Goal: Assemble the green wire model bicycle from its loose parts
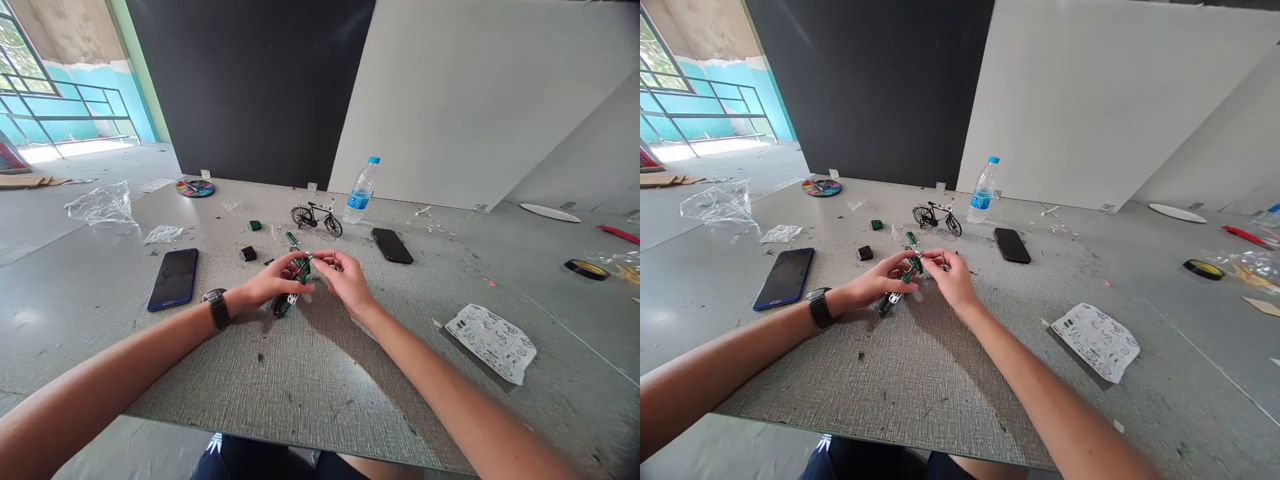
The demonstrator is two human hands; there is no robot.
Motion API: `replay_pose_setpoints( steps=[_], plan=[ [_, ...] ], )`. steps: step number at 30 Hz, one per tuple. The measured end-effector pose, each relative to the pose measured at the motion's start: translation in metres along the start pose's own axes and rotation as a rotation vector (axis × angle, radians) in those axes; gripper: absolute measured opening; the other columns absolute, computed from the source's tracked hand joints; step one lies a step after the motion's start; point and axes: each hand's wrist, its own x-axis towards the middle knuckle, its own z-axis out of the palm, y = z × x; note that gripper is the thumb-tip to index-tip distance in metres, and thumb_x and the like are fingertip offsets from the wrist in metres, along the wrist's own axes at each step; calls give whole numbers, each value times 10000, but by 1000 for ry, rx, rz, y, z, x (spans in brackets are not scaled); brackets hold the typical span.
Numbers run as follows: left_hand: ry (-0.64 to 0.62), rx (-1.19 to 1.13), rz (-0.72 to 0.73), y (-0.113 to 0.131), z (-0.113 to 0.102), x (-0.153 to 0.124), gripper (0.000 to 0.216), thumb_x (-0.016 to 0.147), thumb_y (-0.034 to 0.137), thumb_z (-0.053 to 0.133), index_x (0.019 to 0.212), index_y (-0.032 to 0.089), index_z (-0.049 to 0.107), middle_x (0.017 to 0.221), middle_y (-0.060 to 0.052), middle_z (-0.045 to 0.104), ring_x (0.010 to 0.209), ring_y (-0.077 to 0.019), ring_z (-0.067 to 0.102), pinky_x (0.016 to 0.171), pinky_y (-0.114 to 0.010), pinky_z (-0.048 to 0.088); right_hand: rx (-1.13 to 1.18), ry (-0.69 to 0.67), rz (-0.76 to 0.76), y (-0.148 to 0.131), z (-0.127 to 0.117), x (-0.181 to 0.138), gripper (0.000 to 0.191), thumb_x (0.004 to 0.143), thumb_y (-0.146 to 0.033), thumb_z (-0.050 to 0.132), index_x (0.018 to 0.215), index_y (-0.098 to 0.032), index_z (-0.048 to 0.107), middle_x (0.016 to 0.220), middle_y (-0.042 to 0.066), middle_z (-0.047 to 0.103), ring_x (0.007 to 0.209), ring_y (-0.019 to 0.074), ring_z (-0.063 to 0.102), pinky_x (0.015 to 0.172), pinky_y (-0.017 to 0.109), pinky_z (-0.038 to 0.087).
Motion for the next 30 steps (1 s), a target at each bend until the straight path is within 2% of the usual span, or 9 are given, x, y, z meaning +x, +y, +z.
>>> replay_pose_setpoints(
  steps=[5, 8, 12, 16, 19, 30],
  plan=[
    [-76, -121, -33, 5, -1, -4, 774, 723, 251, 841, 1417, 235, 496, 1121, -71, 568, 947, -183, 591, 799, -340, 440, -29, 0, -60, -2, -1, 0, 268, 838, -431, 704, 982, -212, 756, 903, 60, 705, 679, 136, 546, 484, 224, 356],
    [-181, -239, -42, 10, -2, -7, 652, 792, 264, 787, 1385, 234, 515, 1170, -98, 592, 982, -213, 628, 785, -346, 461, 4, 0, -91, -3, -1, 0, 252, 832, -419, 708, 967, -211, 753, 882, 50, 688, 639, 117, 509, 472, 220, 333],
    [-243, -245, -60, 15, -2, -9, 632, 799, 260, 791, 1368, 238, 517, 1093, -79, 618, 875, -192, 650, 734, -333, 475, 84, -63, -32, -5, -1, -2, 273, 832, -406, 695, 1028, -223, 752, 794, 4, 637, 529, 77, 395, 420, 214, 254],
    [-222, -223, -48, 16, 0, -9, 638, 800, 260, 793, 1371, 224, 512, 1034, -69, 627, 844, -177, 638, 735, -333, 484, 175, -95, 94, -12, 0, -4, 281, 805, -405, 696, 1014, -221, 729, 719, -39, 551, 458, 53, 279, 380, 212, 159],
    [-209, -202, -37, 15, 1, -9, 643, 788, 276, 808, 1361, 229, 521, 1030, -59, 618, 834, -172, 629, 740, -343, 494, 222, -123, 142, -17, 0, -4, 282, 788, -387, 676, 1005, -209, 707, 719, -43, 540, 434, 41, 242, 370, 211, 130],
    [-162, -163, -21, 14, 5, -9, 670, 756, 253, 823, 1351, 209, 518, 1016, -46, 594, 810, -167, 624, 717, -351, 512, 182, -111, 164, -15, 1, -3, 264, 797, -378, 657, 998, -210, 688, 737, -30, 543, 451, 53, 273, 372, 202, 147]
  ],
)
